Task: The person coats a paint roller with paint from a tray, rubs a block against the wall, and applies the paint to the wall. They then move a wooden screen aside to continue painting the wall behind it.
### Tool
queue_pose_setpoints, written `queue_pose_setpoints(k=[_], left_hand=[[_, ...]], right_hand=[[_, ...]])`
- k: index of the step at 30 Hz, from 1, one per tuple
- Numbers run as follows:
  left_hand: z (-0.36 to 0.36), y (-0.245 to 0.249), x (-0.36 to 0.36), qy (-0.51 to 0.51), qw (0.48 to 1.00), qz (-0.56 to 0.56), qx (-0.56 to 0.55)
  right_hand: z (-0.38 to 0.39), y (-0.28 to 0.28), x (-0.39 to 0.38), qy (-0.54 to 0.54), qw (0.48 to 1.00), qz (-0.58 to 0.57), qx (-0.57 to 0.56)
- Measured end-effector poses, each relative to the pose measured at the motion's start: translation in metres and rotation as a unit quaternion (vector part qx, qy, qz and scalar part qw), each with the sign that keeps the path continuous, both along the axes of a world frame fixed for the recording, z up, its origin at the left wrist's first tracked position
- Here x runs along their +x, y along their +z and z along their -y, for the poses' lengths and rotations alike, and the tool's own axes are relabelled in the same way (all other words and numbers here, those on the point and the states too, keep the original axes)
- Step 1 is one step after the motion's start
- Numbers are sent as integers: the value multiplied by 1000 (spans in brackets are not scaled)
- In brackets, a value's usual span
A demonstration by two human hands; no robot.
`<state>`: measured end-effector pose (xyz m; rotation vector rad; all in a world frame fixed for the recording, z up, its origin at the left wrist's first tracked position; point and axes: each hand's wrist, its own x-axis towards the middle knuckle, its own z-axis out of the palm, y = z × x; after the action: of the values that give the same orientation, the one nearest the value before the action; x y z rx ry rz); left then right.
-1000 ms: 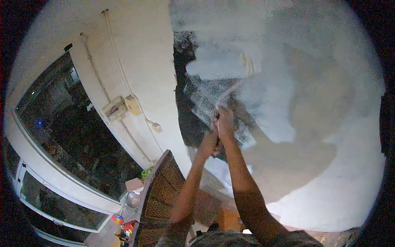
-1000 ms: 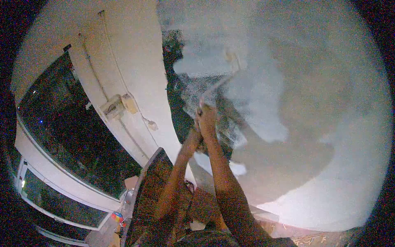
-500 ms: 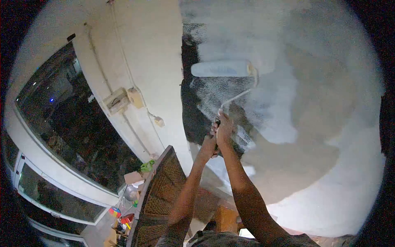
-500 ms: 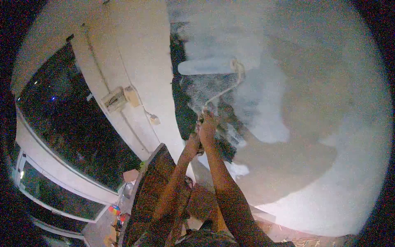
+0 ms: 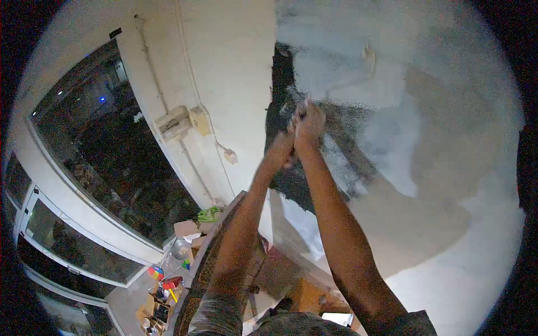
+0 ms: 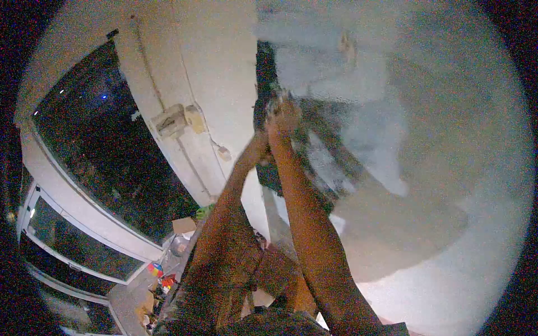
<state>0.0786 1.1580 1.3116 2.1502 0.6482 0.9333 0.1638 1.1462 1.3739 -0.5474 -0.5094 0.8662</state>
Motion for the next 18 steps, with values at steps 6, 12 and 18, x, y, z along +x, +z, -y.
queue_pose_setpoints(k=[6,12,18], left_hand=[[-13,-113,-9,26,985,84,-146],[-43,-24,-31,37,888,71,452],[-31,59,-21,-1,999,-19,37]], right_hand=[[-2,-119,-6,102,989,-91,-57],[-22,-47,-27,43,996,-31,69],[-43,30,-4,-31,999,-4,36]])
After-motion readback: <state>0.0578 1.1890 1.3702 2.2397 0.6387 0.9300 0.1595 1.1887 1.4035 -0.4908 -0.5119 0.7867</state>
